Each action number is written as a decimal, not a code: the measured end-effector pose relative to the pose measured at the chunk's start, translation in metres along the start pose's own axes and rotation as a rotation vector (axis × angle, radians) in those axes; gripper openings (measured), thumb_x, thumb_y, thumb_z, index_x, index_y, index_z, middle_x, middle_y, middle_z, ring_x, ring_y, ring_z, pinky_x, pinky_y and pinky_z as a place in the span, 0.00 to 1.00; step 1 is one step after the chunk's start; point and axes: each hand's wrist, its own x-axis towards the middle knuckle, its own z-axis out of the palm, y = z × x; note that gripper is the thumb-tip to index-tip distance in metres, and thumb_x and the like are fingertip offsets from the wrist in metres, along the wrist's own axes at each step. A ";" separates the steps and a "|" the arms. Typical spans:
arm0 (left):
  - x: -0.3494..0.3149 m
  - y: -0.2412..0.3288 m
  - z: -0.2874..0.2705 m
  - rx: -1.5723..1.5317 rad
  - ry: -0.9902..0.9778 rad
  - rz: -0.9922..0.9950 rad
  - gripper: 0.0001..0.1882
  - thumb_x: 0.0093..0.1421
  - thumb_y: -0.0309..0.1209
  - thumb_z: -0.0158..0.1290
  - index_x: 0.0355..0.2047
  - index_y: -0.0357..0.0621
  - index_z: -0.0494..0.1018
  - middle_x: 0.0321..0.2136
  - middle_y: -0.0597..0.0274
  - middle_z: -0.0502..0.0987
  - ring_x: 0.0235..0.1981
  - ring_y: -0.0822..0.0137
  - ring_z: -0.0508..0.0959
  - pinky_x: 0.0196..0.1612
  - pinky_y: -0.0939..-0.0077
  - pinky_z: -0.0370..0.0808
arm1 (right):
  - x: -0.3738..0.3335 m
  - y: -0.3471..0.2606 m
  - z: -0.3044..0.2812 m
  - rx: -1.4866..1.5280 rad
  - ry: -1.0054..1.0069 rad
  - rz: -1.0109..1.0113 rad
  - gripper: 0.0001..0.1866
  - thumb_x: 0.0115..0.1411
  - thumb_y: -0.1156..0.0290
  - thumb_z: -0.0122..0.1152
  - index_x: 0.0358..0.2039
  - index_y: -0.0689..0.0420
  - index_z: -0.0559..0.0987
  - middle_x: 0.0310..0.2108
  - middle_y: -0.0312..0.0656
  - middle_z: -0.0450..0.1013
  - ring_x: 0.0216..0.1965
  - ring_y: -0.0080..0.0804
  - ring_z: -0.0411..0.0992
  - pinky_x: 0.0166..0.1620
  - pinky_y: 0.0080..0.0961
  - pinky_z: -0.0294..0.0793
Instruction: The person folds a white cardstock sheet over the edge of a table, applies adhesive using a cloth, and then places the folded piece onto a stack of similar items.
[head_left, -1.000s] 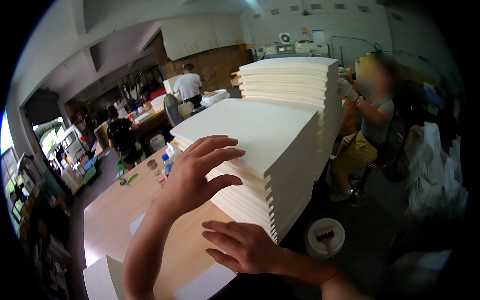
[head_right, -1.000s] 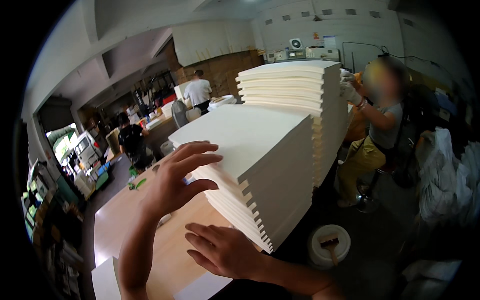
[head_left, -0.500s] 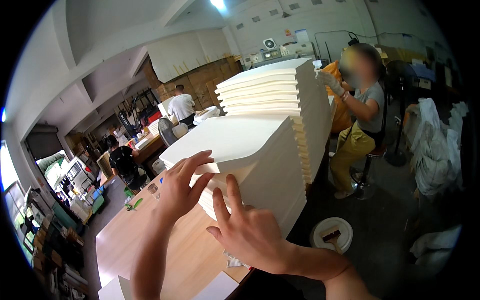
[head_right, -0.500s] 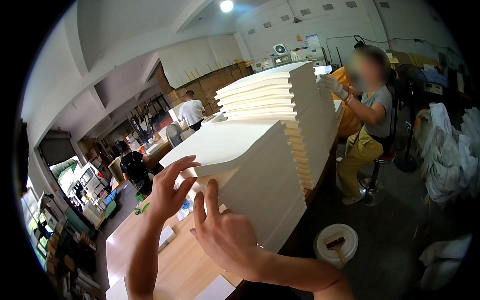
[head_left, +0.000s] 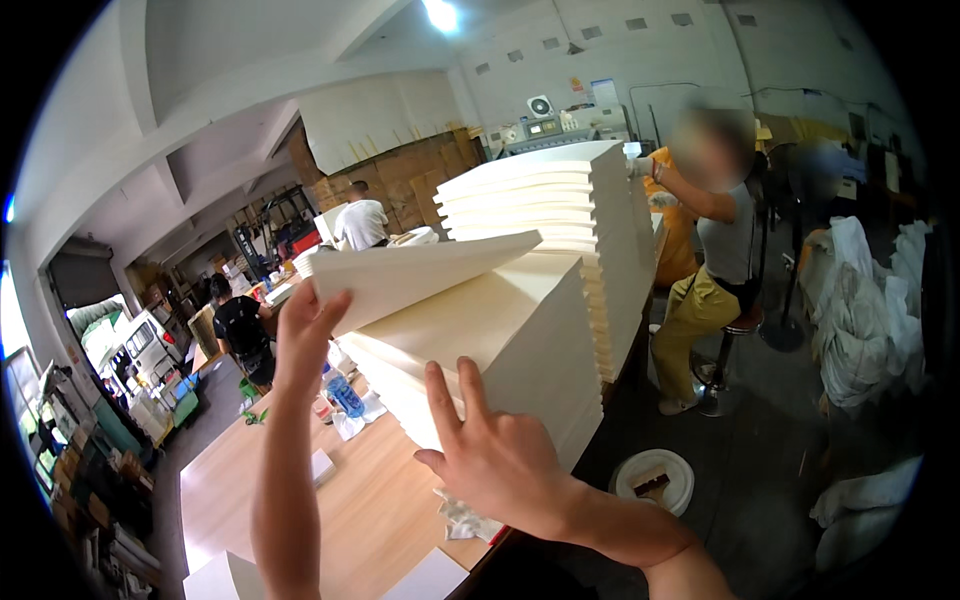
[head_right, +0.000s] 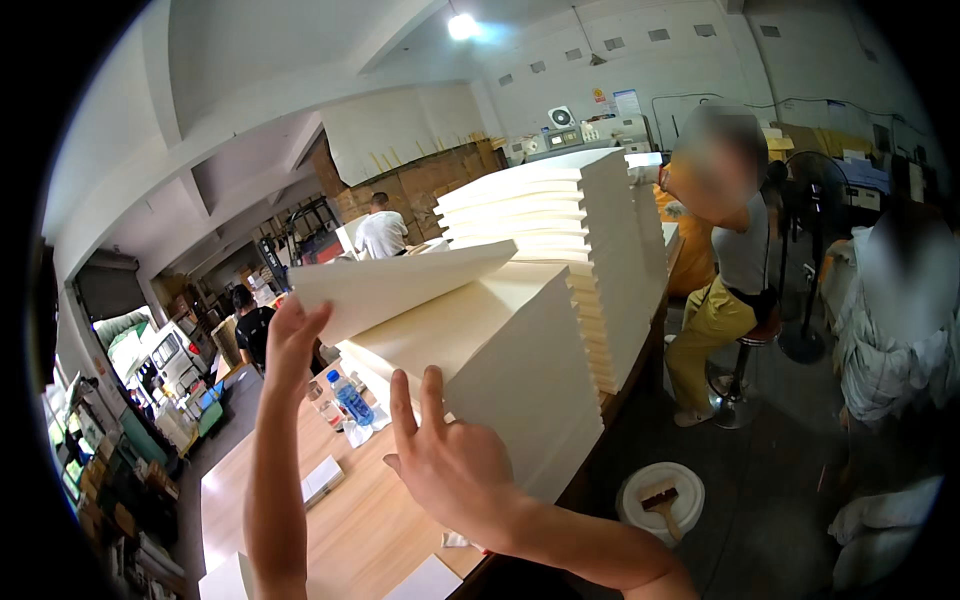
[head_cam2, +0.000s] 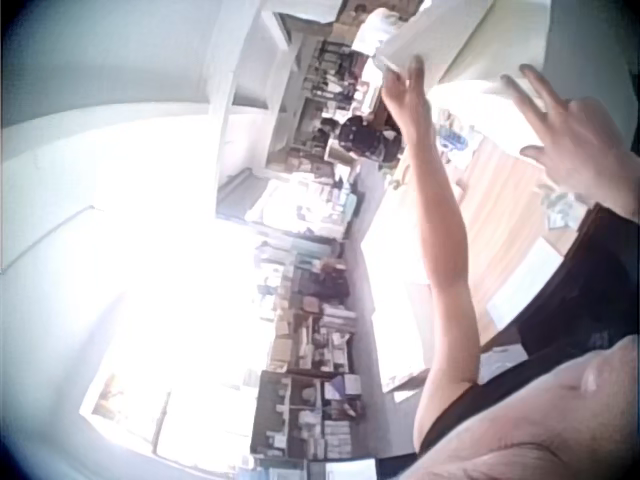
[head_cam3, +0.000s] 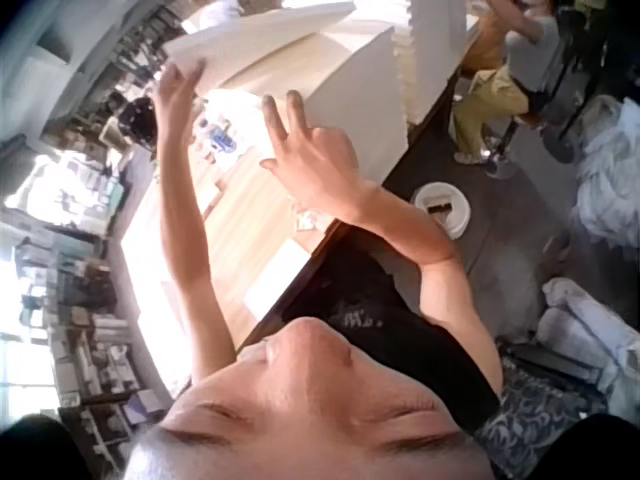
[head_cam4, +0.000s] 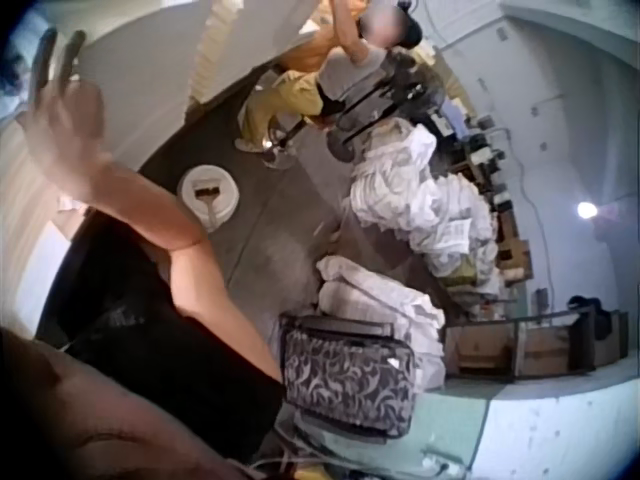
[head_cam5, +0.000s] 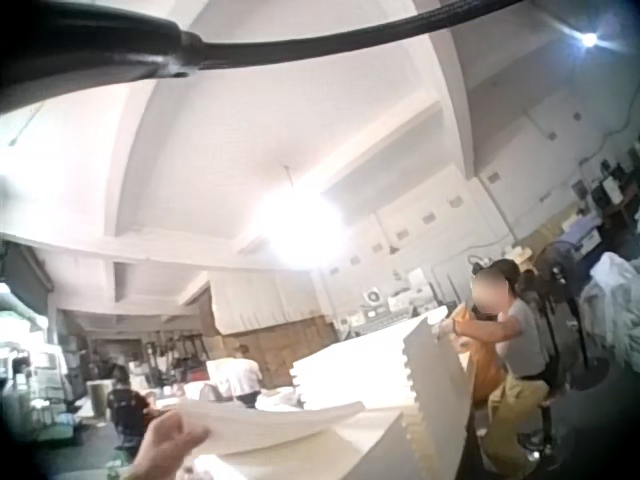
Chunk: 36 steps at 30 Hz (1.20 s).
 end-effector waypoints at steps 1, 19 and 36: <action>-0.009 -0.020 -0.015 -0.059 0.006 -0.032 0.18 0.70 0.31 0.61 0.57 0.36 0.76 0.52 0.59 0.83 0.54 0.68 0.80 0.59 0.67 0.75 | -0.002 0.005 0.007 0.136 0.082 -0.008 0.36 0.69 0.50 0.65 0.64 0.67 0.73 0.62 0.68 0.71 0.23 0.31 0.81 0.24 0.21 0.77; -0.348 -0.051 -0.202 -0.564 0.458 -0.511 0.27 0.74 0.45 0.56 0.60 0.33 0.76 0.58 0.51 0.79 0.54 0.66 0.82 0.54 0.74 0.81 | -0.011 -0.059 0.180 2.011 -0.649 0.651 0.37 0.64 0.70 0.55 0.73 0.67 0.63 0.63 0.51 0.73 0.59 0.36 0.76 0.59 0.32 0.79; -0.499 -0.120 -0.168 -0.146 0.480 -1.400 0.20 0.73 0.43 0.60 0.46 0.35 0.81 0.38 0.56 0.86 0.38 0.66 0.86 0.44 0.68 0.84 | -0.111 -0.071 0.330 1.604 -1.140 0.629 0.30 0.73 0.64 0.66 0.67 0.68 0.70 0.48 0.41 0.83 0.46 0.21 0.79 0.51 0.20 0.78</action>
